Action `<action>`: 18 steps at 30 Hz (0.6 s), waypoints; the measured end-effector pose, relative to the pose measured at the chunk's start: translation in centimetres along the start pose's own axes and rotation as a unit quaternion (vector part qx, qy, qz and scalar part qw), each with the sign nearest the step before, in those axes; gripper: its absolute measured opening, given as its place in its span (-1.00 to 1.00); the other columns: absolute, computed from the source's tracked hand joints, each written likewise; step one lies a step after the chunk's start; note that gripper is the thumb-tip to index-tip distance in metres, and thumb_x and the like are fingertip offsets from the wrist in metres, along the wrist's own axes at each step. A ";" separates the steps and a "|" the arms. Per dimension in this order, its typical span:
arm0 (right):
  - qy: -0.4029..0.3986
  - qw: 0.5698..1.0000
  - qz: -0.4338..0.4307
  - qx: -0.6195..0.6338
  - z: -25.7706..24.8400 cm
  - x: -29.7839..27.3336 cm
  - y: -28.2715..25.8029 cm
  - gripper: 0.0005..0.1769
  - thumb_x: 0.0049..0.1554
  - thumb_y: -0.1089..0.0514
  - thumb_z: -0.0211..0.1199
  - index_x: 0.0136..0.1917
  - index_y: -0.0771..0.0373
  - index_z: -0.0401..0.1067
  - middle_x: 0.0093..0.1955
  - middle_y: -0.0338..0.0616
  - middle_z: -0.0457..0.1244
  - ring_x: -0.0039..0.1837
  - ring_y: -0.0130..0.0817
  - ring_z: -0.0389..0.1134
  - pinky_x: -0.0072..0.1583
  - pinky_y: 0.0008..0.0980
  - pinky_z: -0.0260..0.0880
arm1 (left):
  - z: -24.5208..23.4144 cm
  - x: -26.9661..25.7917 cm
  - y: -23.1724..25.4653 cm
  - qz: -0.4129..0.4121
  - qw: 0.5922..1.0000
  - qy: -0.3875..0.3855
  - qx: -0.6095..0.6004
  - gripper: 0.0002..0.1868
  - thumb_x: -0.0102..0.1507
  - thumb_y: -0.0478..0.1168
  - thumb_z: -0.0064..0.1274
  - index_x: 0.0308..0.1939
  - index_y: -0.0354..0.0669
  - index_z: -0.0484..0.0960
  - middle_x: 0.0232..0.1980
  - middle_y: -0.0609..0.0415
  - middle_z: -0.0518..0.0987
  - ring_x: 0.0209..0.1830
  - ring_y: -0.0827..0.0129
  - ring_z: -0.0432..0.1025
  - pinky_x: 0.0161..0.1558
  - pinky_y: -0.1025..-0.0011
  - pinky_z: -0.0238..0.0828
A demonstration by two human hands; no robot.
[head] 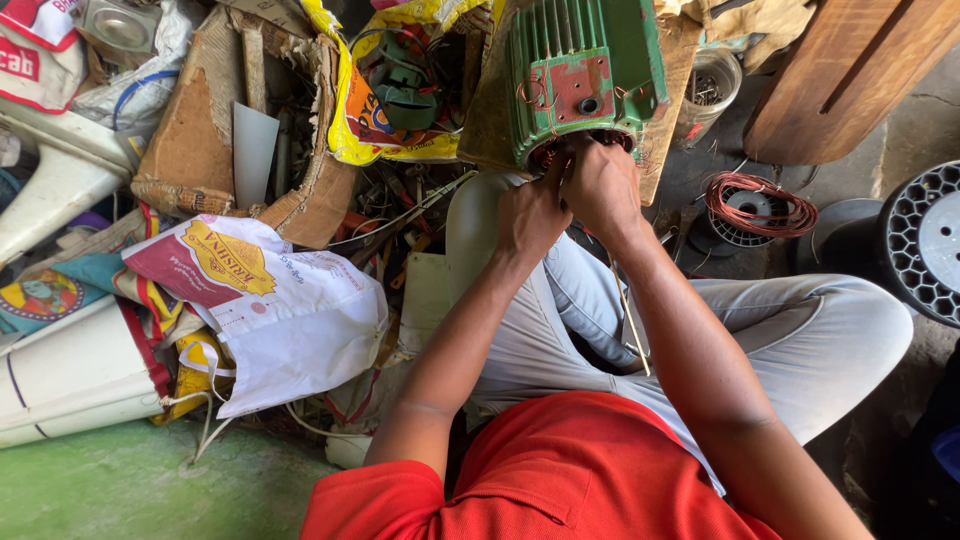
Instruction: The person sits on the floor and works on a green electric motor, using a thin stick to adjust copper windings inside the stator. They then retrieve a sheet of brown paper and use shears to cut a strip from it.
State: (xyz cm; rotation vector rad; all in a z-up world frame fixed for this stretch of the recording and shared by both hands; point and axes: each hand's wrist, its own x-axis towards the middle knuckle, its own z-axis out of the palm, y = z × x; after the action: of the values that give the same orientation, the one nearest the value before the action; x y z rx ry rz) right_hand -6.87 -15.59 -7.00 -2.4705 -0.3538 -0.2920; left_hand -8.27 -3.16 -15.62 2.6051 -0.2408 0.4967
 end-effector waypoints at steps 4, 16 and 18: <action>0.027 0.999 0.013 0.030 -0.3 -0.6 -0.7 -0.80 0.24 0.17 0.18 0.10 0.27 0.50 -0.27 0.29 0.31 -0.17 0.31 0.37 -0.14 0.14 0.34 | -0.4 -0.5 -0.4 0.019 1.000 0.004 -0.008 -0.43 0.30 0.06 0.09 0.39 0.12 0.48 -0.60 -0.11 0.53 -0.64 0.03 0.49 -0.53 0.10 0.44; -0.011 0.999 0.028 0.011 -0.6 -0.5 -1.0 -0.77 0.25 0.18 0.13 0.15 0.22 0.49 -0.30 0.28 0.31 -0.21 0.29 0.37 -0.17 0.15 0.33 | 0.4 -0.6 -0.7 0.034 0.999 0.039 -0.005 -0.45 0.30 0.04 0.08 0.38 0.12 0.50 -0.54 -0.06 0.57 -0.57 0.11 0.53 -0.48 0.15 0.49; -0.010 1.000 0.012 0.002 -0.6 -0.4 -0.7 -0.78 0.25 0.19 0.13 0.14 0.23 0.49 -0.29 0.28 0.31 -0.20 0.29 0.37 -0.16 0.15 0.33 | 0.4 -0.8 -0.7 0.038 0.998 0.052 -0.014 -0.46 0.31 0.05 0.08 0.37 0.12 0.49 -0.52 -0.04 0.58 -0.56 0.12 0.54 -0.47 0.16 0.49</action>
State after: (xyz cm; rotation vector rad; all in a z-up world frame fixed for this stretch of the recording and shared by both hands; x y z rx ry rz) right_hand -7.53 -15.50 -6.29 -2.4739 -0.3317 -0.2559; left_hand -8.72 -2.69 -16.51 2.5419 -0.3106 0.6479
